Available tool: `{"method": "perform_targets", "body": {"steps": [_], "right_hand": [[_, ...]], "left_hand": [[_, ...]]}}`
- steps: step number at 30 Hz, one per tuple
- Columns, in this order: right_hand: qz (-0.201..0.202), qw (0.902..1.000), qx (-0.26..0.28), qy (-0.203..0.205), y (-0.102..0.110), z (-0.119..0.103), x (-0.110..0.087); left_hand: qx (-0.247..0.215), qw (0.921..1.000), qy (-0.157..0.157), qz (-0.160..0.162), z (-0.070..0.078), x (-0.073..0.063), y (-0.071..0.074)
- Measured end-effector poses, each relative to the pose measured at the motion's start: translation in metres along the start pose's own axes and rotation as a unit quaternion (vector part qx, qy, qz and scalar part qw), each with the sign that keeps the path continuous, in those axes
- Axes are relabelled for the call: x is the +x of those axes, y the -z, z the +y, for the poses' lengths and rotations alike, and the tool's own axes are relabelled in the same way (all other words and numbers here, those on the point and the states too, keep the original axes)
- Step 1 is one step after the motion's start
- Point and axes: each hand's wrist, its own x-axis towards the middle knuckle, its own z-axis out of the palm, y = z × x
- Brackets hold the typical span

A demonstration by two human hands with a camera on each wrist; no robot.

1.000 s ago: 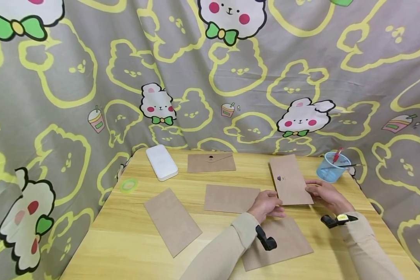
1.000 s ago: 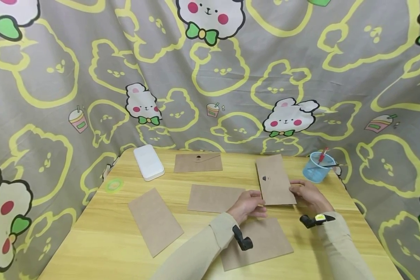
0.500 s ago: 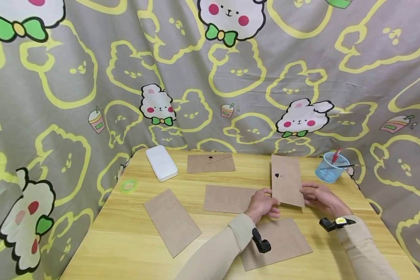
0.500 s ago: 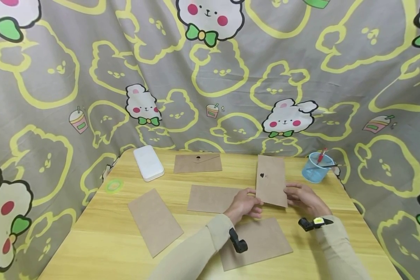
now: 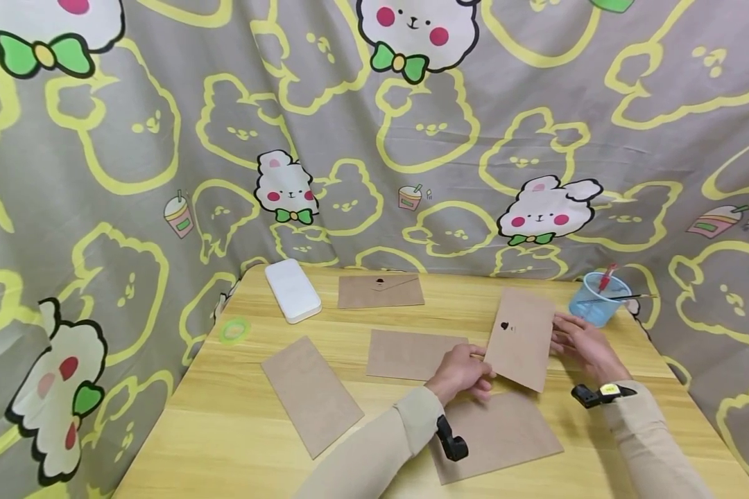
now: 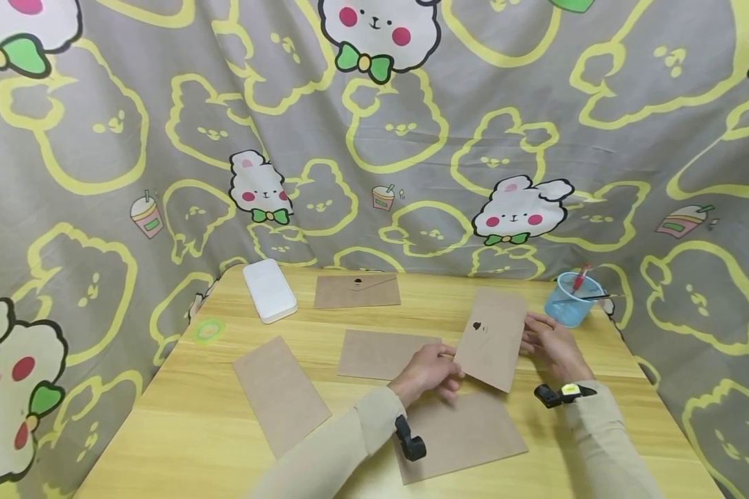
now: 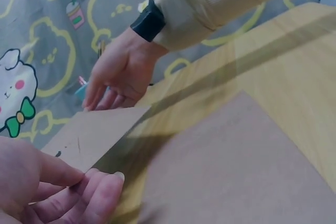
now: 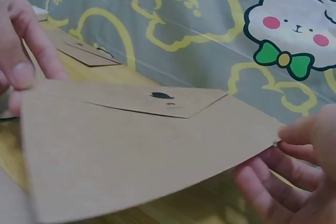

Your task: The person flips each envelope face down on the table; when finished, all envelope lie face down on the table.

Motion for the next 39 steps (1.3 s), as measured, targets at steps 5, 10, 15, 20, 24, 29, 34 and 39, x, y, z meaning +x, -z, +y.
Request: {"method": "perform_targets", "body": {"steps": [5, 10, 15, 20, 24, 29, 34, 39], "right_hand": [[0.014, 0.9987, 0.046, 0.018, 0.005, 0.001, 0.000], [0.022, 0.9979, 0.051, 0.035, 0.006, 0.004, 0.001], [0.015, 0.9987, 0.028, 0.039, 0.006, 0.007, -0.003], [0.007, 0.9992, 0.005, 0.039, 0.004, 0.010, -0.009], [-0.004, 0.9992, -0.009, 0.040, 0.002, 0.012, -0.012], [-0.021, 0.9979, -0.021, 0.058, -0.001, 0.017, -0.018], [-0.041, 0.9916, -0.063, 0.106, -0.009, 0.021, -0.023], [-0.062, 0.9863, -0.086, 0.126, -0.018, 0.025, -0.027]], "left_hand": [[0.026, 0.9993, -0.009, -0.026, -0.001, -0.005, 0.014], [0.041, 0.9981, -0.013, -0.044, -0.003, -0.008, 0.030], [0.052, 0.9970, -0.030, -0.049, -0.005, -0.007, 0.048], [0.037, 0.9965, -0.060, -0.043, -0.006, -0.001, 0.069], [0.016, 0.9961, -0.080, -0.033, -0.009, 0.006, 0.086], [-0.005, 0.9930, -0.117, -0.013, -0.013, 0.015, 0.102], [-0.028, 0.9898, -0.140, 0.001, -0.014, 0.020, 0.118], [-0.039, 0.9872, -0.155, 0.005, -0.013, 0.022, 0.134]]}}
